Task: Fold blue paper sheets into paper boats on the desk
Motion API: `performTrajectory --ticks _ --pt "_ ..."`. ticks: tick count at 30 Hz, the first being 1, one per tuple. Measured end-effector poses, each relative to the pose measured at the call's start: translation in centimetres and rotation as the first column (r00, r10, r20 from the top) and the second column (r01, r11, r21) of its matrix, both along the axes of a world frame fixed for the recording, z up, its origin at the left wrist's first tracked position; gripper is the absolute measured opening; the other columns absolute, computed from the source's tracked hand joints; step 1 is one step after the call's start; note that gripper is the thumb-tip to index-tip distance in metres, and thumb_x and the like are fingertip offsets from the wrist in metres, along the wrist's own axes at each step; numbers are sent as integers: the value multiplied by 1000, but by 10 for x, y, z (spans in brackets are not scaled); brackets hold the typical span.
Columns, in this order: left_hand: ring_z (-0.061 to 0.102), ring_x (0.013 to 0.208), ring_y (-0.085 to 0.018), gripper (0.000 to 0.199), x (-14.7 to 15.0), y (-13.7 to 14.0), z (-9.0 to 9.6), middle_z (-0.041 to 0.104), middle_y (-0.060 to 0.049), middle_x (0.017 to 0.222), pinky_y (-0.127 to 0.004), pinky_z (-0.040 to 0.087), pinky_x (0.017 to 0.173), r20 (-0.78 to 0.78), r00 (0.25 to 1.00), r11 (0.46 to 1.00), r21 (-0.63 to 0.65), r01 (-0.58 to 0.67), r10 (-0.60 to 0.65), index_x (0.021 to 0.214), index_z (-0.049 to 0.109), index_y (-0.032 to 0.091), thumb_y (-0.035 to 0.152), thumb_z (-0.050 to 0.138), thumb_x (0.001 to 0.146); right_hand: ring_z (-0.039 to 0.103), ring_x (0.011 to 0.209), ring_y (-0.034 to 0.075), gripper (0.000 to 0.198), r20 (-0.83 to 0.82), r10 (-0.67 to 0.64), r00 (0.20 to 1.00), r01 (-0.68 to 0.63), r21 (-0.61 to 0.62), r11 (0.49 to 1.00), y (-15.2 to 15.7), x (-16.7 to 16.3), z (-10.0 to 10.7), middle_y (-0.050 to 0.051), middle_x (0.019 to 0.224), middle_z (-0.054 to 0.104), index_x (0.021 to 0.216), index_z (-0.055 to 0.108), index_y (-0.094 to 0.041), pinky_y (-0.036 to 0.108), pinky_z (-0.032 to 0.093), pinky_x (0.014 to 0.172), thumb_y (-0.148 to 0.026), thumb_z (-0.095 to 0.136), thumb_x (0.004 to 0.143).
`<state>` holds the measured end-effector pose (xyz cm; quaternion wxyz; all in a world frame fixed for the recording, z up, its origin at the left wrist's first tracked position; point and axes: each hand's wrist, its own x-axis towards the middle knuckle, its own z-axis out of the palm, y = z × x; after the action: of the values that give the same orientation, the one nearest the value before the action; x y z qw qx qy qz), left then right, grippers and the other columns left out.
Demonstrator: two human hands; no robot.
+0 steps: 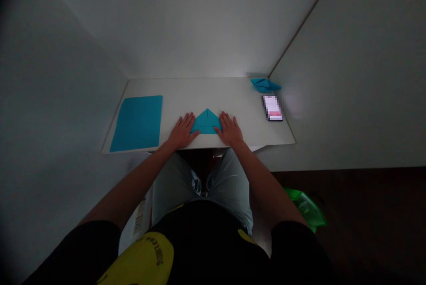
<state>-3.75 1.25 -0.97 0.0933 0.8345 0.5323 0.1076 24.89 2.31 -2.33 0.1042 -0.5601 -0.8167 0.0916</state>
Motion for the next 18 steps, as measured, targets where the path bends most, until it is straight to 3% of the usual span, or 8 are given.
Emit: performTrajectory --ticks 5,9,11,14,16,18 --pt "26 176 -33 72 -10 -22 3 34 -15 186 -56 18 145 -24 981 981 -4 194 -194 178 39 13 46 50 114 33 174 31 67 -19 218 976 -218 5 976 -23 2 3 16 184 36 179 37 -17 64 23 142 -47 34 119" --pt "36 172 -32 79 -22 -67 -5 41 -17 183 -58 24 144 11 961 961 33 275 -276 176 43 14 46 65 107 32 173 38 101 -71 315 946 -314 29 949 -69 9 -4 21 185 31 182 26 -14 68 25 141 -68 63 106" --pt "47 167 -30 63 -25 -88 -8 53 -13 176 -56 31 142 66 966 968 38 248 -250 167 57 19 28 65 105 35 172 38 99 -106 332 937 -332 17 943 -89 12 -3 19 184 34 181 31 -17 68 27 141 -57 73 102" --pt "72 142 -28 40 -24 -97 3 80 -8 146 -55 41 135 223 968 994 -1 113 -110 138 80 27 19 63 102 60 157 34 61 -229 295 928 -314 -52 948 -97 15 18 8 166 65 164 62 -31 66 35 138 -30 68 104" --pt "81 115 -28 26 -23 -80 22 88 -7 118 -53 51 125 370 927 997 -73 -32 57 120 85 26 30 65 105 76 135 30 42 -369 188 910 -244 -110 964 -80 16 43 2 141 82 145 77 -36 58 52 127 -29 63 107" --pt "80 109 -28 29 -22 -47 45 87 -7 116 -44 61 104 498 853 980 -187 -70 156 119 85 24 42 65 106 81 119 29 33 -501 51 864 -143 -148 979 -48 15 67 4 127 86 135 82 -32 48 63 108 -39 63 109"
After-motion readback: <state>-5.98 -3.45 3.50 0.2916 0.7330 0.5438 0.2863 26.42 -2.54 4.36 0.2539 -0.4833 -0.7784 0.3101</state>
